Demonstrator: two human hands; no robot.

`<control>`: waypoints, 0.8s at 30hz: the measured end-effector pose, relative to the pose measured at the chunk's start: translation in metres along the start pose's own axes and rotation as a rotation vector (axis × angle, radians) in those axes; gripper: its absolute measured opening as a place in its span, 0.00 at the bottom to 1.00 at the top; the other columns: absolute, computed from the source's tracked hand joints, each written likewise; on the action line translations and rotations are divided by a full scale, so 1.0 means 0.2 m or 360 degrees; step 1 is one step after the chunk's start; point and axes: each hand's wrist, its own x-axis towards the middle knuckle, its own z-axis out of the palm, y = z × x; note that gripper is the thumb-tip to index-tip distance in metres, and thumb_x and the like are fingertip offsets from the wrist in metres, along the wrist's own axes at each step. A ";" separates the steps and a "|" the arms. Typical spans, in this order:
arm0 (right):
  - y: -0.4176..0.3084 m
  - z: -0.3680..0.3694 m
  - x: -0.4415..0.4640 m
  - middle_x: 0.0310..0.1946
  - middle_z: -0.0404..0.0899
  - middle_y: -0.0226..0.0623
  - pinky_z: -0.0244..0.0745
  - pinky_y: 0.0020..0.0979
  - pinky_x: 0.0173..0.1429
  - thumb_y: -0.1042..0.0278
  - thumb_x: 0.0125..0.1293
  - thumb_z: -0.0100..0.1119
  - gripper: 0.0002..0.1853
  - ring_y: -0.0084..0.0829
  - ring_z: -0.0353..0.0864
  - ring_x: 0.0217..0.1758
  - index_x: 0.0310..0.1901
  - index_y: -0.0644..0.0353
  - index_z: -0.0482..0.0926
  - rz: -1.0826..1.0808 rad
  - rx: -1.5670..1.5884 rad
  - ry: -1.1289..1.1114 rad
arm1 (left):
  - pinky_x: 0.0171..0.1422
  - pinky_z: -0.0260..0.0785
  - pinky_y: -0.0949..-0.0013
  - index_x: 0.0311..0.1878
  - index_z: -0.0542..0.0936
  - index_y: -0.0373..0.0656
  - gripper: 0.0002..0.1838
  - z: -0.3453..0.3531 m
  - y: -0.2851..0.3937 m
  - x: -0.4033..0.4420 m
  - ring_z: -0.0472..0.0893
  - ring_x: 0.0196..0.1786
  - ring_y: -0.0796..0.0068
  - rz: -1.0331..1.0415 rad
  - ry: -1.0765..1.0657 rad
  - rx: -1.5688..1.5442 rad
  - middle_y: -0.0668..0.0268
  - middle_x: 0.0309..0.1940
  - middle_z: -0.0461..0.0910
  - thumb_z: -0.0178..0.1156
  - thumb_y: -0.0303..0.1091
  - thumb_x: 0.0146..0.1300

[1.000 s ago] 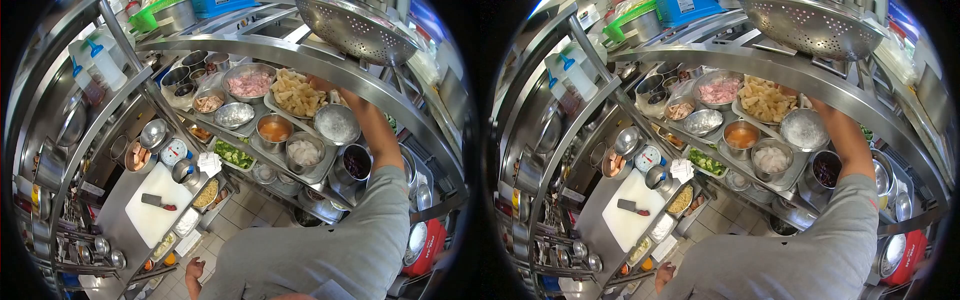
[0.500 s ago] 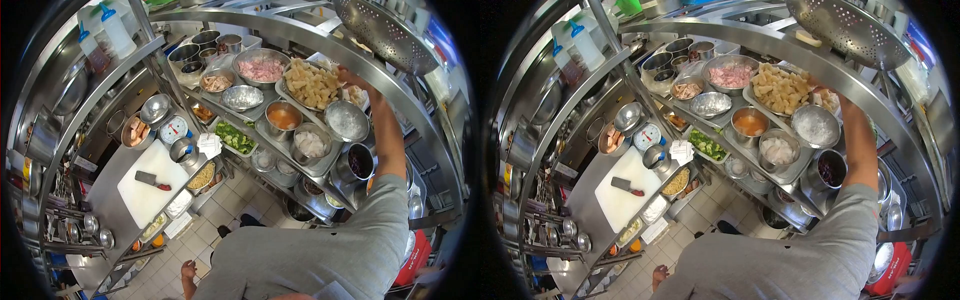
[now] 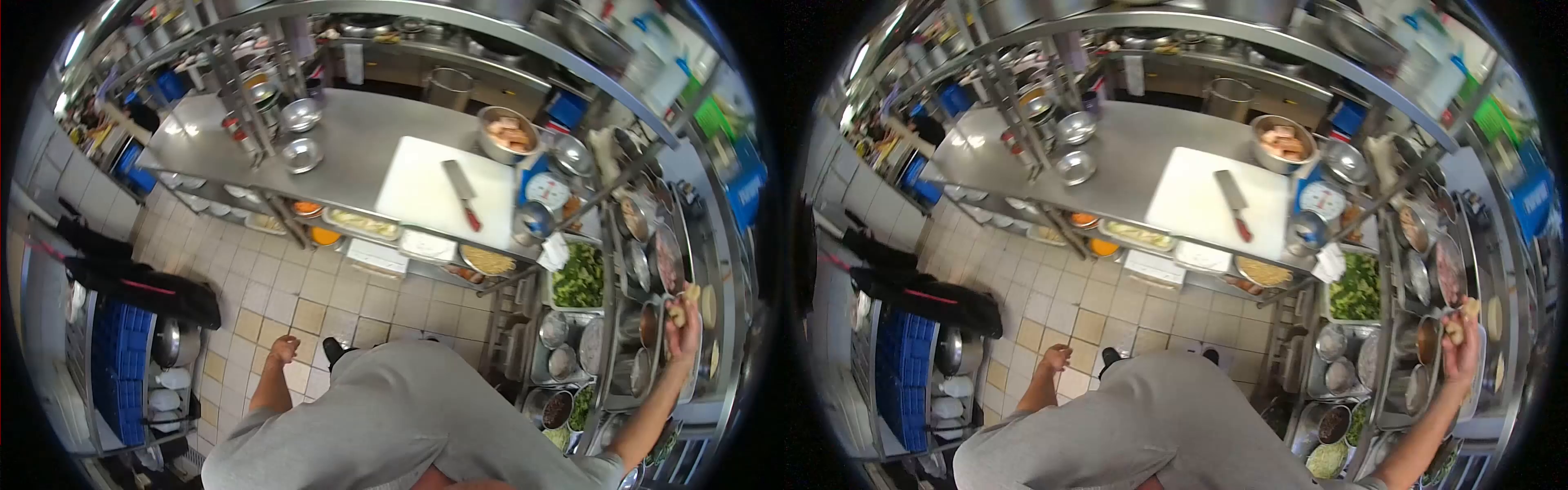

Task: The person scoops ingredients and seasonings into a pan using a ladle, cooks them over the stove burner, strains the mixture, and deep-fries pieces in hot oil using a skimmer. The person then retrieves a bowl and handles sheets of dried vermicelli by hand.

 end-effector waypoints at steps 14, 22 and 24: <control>0.96 3.47 -0.21 0.67 0.69 0.57 0.81 0.57 0.62 0.64 0.67 0.56 0.27 0.70 0.63 0.72 0.69 0.47 0.70 0.0875 0.1890 -0.1354 | 0.47 0.75 0.52 0.57 0.76 0.54 0.16 -1.19 -0.67 -0.01 0.82 0.43 0.62 -0.0215 0.0179 -0.0699 0.67 0.45 0.80 0.57 0.48 0.72; 1.26 4.07 0.05 0.64 0.71 0.50 0.85 0.56 0.57 0.68 0.66 0.56 0.23 0.65 0.64 0.72 0.64 0.48 0.76 0.0692 0.1688 -0.1718 | 0.31 0.73 0.55 0.54 0.77 0.52 0.13 -1.62 -0.90 0.61 0.81 0.34 0.68 -0.0128 0.0157 -0.1061 0.68 0.37 0.81 0.56 0.45 0.72; 1.34 4.12 0.06 0.62 0.72 0.49 0.86 0.55 0.56 0.68 0.66 0.56 0.22 0.63 0.66 0.72 0.63 0.49 0.76 0.0706 0.1653 -0.1558 | 0.29 0.73 0.59 0.55 0.78 0.51 0.14 -1.63 -0.89 0.58 0.82 0.34 0.68 -0.0059 0.0134 -0.0953 0.68 0.36 0.81 0.56 0.43 0.72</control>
